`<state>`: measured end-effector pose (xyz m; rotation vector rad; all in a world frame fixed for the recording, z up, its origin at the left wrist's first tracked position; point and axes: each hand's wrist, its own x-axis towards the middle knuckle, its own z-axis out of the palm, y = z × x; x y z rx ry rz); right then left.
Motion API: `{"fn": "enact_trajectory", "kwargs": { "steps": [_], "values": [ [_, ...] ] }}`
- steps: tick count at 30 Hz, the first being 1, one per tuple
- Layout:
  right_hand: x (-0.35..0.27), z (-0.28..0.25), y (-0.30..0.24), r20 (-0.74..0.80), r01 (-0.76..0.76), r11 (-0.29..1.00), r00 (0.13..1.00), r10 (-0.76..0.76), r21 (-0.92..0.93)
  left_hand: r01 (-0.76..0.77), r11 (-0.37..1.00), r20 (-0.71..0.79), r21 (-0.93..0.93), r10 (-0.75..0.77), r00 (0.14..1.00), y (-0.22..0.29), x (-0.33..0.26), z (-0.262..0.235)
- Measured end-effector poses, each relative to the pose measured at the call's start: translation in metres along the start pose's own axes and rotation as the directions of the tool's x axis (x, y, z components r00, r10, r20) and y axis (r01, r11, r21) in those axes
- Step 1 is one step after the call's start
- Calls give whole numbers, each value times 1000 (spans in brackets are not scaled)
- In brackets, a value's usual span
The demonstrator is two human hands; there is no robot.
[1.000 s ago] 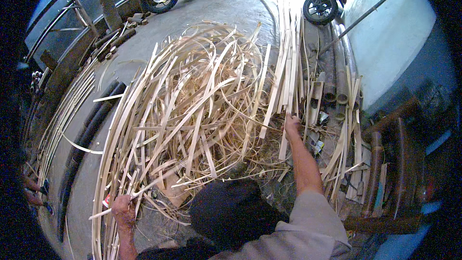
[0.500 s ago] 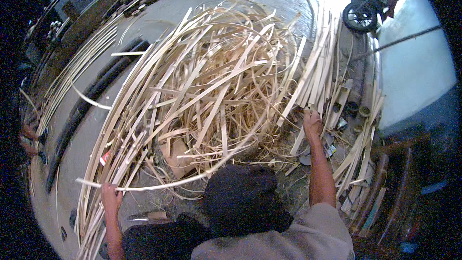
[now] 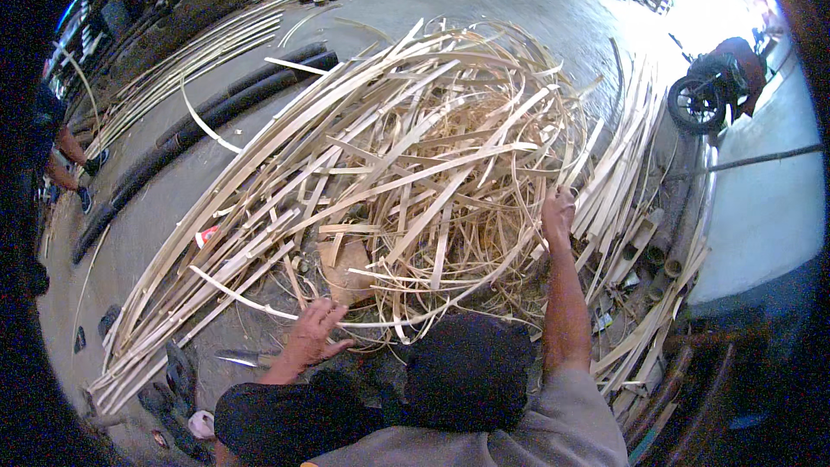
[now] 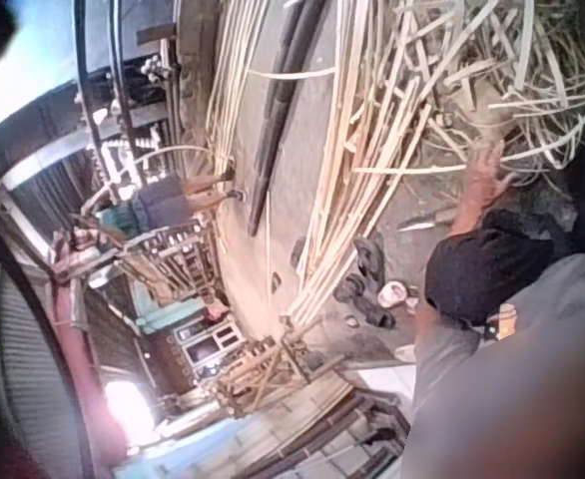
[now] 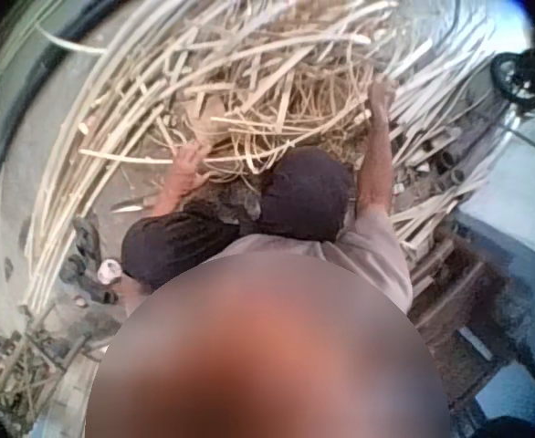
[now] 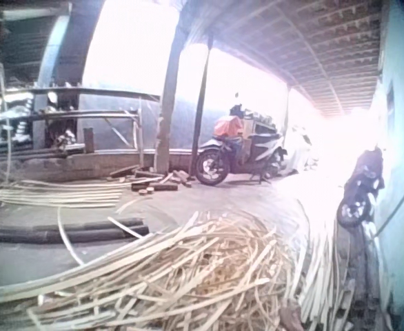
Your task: The person sits on the floor and uses a curved knife to split long bamboo strips into thinner pieces. They repeatedly hold a strip, draw the knife along its length to peel off a thin layer, and drop the finished pieces onto a growing pile.
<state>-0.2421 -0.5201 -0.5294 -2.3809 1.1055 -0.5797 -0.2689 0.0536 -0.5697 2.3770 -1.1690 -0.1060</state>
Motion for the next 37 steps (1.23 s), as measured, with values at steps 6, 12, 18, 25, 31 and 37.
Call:
{"fn": "enact_trajectory", "kwargs": {
  "steps": [6, 12, 18, 25, 31, 37],
  "values": [
    [-23, -95, -51, -408, 206, 828, 913, 29, 521, -11, 1000, 219, 22, 6, 976, 8, 15, 15],
    [2, -81, -32, -288, 112, 695, 947, 142, 710, 2, 1000, -58, 10, -1, 998, 4, 13, -17],
    [40, 41, -44, -378, 216, 773, 925, 34, 596, 178, 970, -137, 162, -157, 978, -16, -8, -75],
    [-43, 99, -110, 222, -249, 741, 965, 137, 624, 329, 882, 9, 336, -353, 936, -47, -42, -121],
    [-162, 101, -125, 83, 235, 826, 944, -320, 512, 424, 776, 75, 467, -512, 856, -81, -56, -153],
    [-285, 122, -158, 390, 583, 303, -25, -920, 754, 400, 803, 175, 443, -515, 839, -70, -76, -194]
  ]
}}
